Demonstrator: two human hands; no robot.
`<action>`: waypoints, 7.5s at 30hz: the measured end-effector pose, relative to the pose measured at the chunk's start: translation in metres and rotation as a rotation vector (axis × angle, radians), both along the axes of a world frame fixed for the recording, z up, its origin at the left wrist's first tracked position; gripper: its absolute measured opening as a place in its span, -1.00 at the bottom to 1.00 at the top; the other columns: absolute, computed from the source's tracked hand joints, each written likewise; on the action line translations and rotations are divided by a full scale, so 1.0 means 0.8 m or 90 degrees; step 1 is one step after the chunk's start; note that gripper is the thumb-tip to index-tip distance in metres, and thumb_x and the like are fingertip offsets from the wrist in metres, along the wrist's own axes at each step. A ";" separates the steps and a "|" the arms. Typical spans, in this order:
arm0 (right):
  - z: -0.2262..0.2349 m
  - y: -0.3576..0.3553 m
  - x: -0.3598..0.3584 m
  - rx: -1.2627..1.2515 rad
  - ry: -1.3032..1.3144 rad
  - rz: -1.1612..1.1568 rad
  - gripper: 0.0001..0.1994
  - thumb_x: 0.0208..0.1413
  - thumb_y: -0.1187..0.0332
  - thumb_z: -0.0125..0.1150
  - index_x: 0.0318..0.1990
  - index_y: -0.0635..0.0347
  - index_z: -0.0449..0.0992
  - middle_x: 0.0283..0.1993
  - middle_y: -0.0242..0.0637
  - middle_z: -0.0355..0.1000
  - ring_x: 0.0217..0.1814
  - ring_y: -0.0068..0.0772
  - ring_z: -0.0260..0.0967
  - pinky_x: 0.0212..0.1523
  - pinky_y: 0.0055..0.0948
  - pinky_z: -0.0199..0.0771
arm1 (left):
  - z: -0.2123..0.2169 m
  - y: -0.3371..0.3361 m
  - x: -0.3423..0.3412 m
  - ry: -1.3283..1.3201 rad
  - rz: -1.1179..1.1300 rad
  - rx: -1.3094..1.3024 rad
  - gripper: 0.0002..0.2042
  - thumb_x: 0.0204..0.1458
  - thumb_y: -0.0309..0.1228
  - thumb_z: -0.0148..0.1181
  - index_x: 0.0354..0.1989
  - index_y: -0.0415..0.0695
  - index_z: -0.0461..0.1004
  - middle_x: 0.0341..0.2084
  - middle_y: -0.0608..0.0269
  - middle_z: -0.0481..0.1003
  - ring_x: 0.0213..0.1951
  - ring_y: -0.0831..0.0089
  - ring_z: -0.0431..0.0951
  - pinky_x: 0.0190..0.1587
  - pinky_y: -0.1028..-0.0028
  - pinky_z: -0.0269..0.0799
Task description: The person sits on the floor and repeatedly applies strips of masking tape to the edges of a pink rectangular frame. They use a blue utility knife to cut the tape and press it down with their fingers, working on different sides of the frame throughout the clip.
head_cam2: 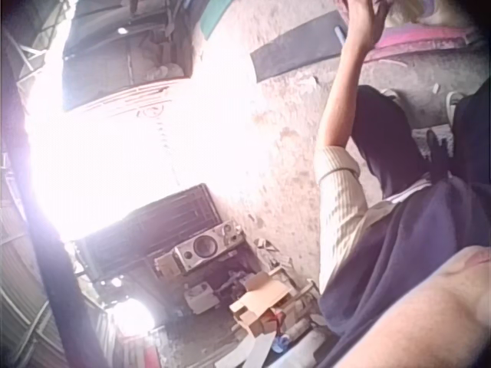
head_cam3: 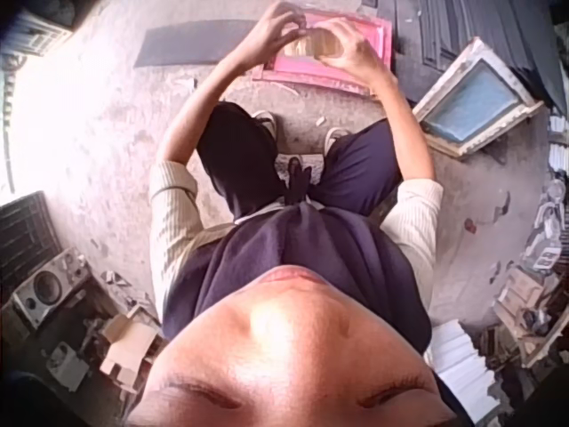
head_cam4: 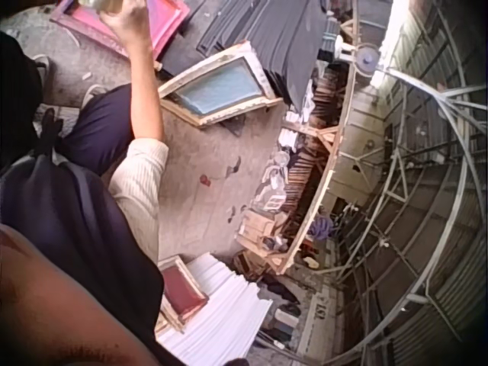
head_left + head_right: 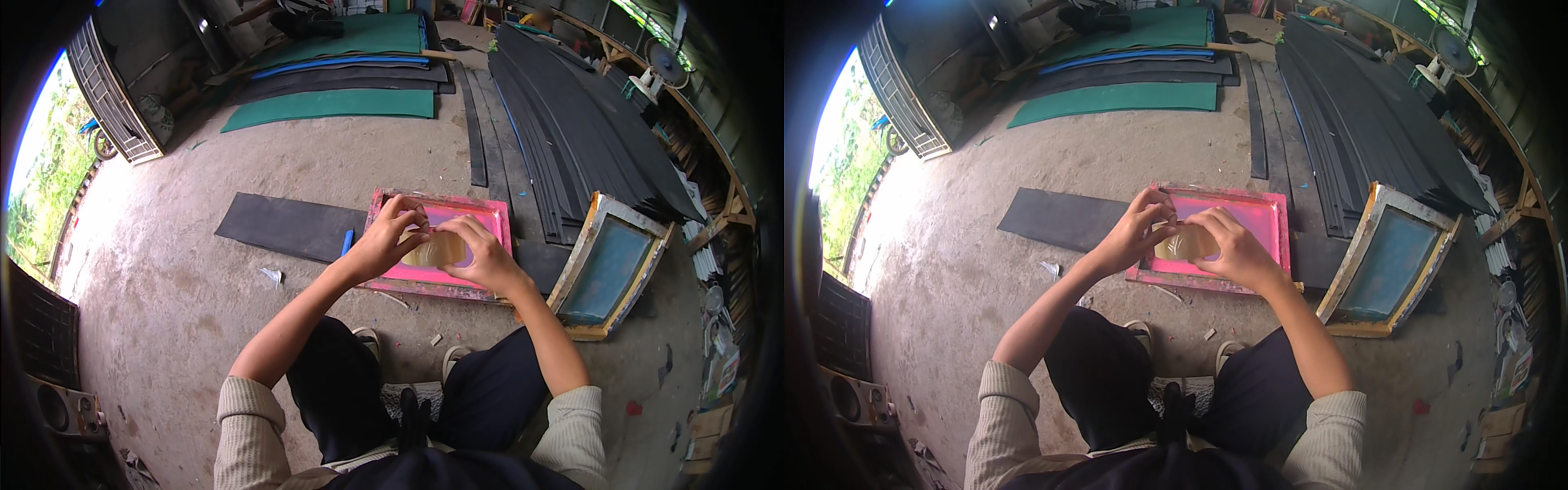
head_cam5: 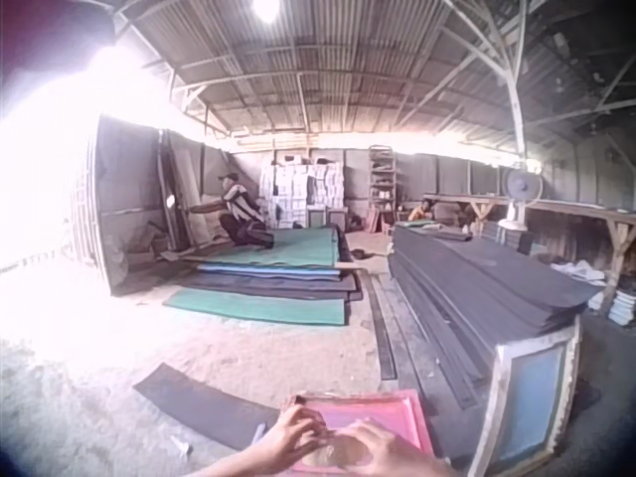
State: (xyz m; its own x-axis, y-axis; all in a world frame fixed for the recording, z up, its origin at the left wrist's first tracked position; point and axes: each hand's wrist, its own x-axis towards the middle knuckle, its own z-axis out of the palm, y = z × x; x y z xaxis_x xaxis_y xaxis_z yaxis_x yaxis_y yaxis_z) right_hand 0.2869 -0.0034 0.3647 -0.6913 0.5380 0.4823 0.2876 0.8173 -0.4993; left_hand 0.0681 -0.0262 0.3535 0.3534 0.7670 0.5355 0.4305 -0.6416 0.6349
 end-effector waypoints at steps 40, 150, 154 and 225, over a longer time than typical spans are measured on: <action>-0.215 0.149 0.125 -0.476 0.120 -0.446 -0.81 0.01 0.35 0.28 -0.32 0.31 0.53 -0.38 -0.30 0.51 -0.34 -0.51 0.42 -0.26 -0.49 0.41 | -0.190 0.160 0.012 0.176 -0.028 -0.257 -0.25 -0.32 0.13 0.32 -0.15 -0.39 0.50 -0.41 -0.22 0.54 -0.32 0.06 0.60 -0.19 0.27 0.48; -0.325 -0.041 -0.257 -0.589 -0.347 -0.318 -0.51 0.15 0.37 -0.09 0.08 0.60 -0.05 -0.36 0.30 0.43 -0.23 0.23 0.44 -0.19 -0.01 0.46 | -0.353 0.035 -0.235 0.175 0.315 -0.472 -0.43 -0.07 0.09 0.10 -0.49 -0.34 0.49 -0.62 -0.10 0.45 -0.49 0.09 0.52 -0.38 0.24 0.38; -0.326 -0.040 -0.263 -0.595 -0.351 -0.327 -0.52 0.15 0.37 -0.09 0.08 0.60 -0.05 -0.35 0.31 0.42 -0.23 0.23 0.44 -0.18 -0.01 0.47 | -0.355 0.036 -0.236 0.171 0.312 -0.483 -0.43 -0.07 0.10 0.10 -0.49 -0.33 0.50 -0.61 -0.10 0.46 -0.48 0.08 0.52 -0.37 0.24 0.39; -0.339 0.129 0.197 -0.555 -0.255 -0.277 -0.86 -0.07 0.40 0.31 -0.37 0.26 0.54 -0.40 -0.25 0.46 -0.32 -0.30 0.43 -0.23 -0.38 0.38 | -0.337 0.095 -0.117 0.338 -0.010 -0.370 -0.87 -0.05 -0.38 0.24 -0.36 -0.13 0.50 -0.45 0.28 0.55 -0.34 0.42 0.58 -0.18 0.39 0.38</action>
State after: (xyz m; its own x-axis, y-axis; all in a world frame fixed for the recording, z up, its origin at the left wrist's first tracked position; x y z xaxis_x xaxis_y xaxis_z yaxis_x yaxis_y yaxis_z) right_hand 0.4449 0.0995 0.0937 -0.3782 0.8289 -0.4122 0.7442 0.0073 -0.6679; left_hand -0.0254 0.0494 0.0841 0.4633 0.8648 -0.1937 0.7638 -0.2788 0.5821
